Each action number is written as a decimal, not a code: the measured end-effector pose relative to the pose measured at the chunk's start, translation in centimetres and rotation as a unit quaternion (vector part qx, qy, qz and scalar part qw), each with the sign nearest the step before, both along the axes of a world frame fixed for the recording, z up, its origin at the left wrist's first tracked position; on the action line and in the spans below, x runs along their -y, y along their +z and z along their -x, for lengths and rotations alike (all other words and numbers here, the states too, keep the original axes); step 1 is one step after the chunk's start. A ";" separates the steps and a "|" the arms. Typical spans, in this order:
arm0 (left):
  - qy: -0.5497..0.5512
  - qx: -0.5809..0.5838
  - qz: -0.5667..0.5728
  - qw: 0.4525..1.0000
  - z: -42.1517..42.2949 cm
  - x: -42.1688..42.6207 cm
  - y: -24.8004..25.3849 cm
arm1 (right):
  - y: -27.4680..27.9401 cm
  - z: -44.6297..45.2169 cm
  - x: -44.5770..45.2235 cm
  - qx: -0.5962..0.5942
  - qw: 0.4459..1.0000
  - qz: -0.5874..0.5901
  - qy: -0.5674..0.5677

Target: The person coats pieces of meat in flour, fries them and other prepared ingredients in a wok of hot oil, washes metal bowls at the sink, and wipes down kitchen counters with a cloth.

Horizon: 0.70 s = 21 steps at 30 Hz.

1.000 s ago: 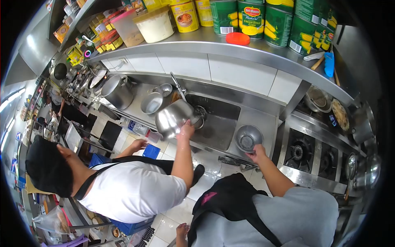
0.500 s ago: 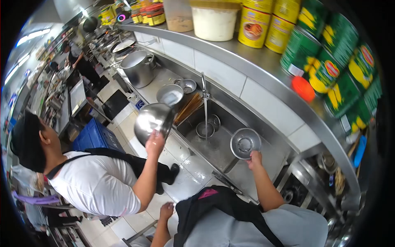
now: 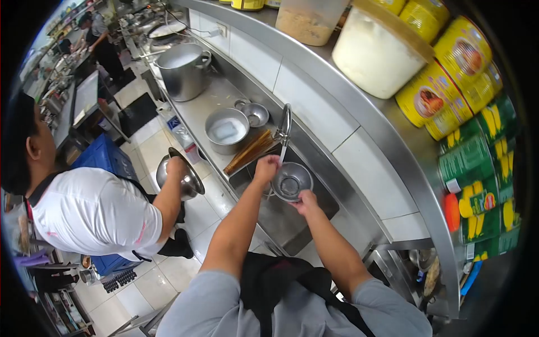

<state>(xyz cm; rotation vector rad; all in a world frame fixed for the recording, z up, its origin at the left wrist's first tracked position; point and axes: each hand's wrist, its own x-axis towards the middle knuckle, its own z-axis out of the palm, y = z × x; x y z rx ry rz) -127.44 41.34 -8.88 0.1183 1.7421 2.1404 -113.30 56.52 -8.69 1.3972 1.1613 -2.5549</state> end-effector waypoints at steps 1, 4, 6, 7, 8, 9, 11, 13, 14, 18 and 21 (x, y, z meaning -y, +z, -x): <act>-0.012 0.064 -0.047 0.997 1.2 -0.7 0.3 | -0.9 1.0 0.2 0.023 1.000 0.003 -0.006; -0.049 0.188 -0.135 0.972 3.8 -1.8 0.8 | -0.5 2.5 1.9 0.044 0.998 -0.052 0.000; -0.149 0.160 -0.068 0.973 3.9 -2.1 -0.9 | 0.7 3.8 3.5 0.043 0.994 -0.102 0.017; -0.131 -0.045 0.197 0.971 3.3 -2.1 -1.7 | 1.0 4.4 4.3 0.043 0.992 -0.116 0.031; -0.065 -0.111 0.274 0.953 1.8 -2.4 -2.8 | 1.1 5.0 4.9 0.042 0.990 -0.129 0.045; -0.069 -0.138 0.303 0.940 0.3 -2.4 -2.9 | 0.7 5.6 5.4 0.037 0.986 -0.147 0.067; -0.198 -0.164 0.154 0.954 -2.7 -2.7 -5.6 | 0.3 6.1 4.3 0.058 0.979 -0.174 0.093; -0.253 -0.289 0.164 0.908 -3.4 0.9 -7.3 | 0.3 6.3 2.7 0.093 0.959 -0.228 0.139; -0.300 -0.409 0.171 0.844 -3.4 2.3 -7.8 | 0.7 6.5 2.8 0.099 0.959 -0.230 0.135; -0.200 -0.392 0.350 0.827 0.2 3.6 -4.5 | -5.6 8.7 3.9 0.144 0.912 -0.337 0.183; -0.368 -0.038 0.069 0.926 -1.3 1.8 -7.5 | -11.5 11.3 -0.8 0.138 0.763 -0.534 0.336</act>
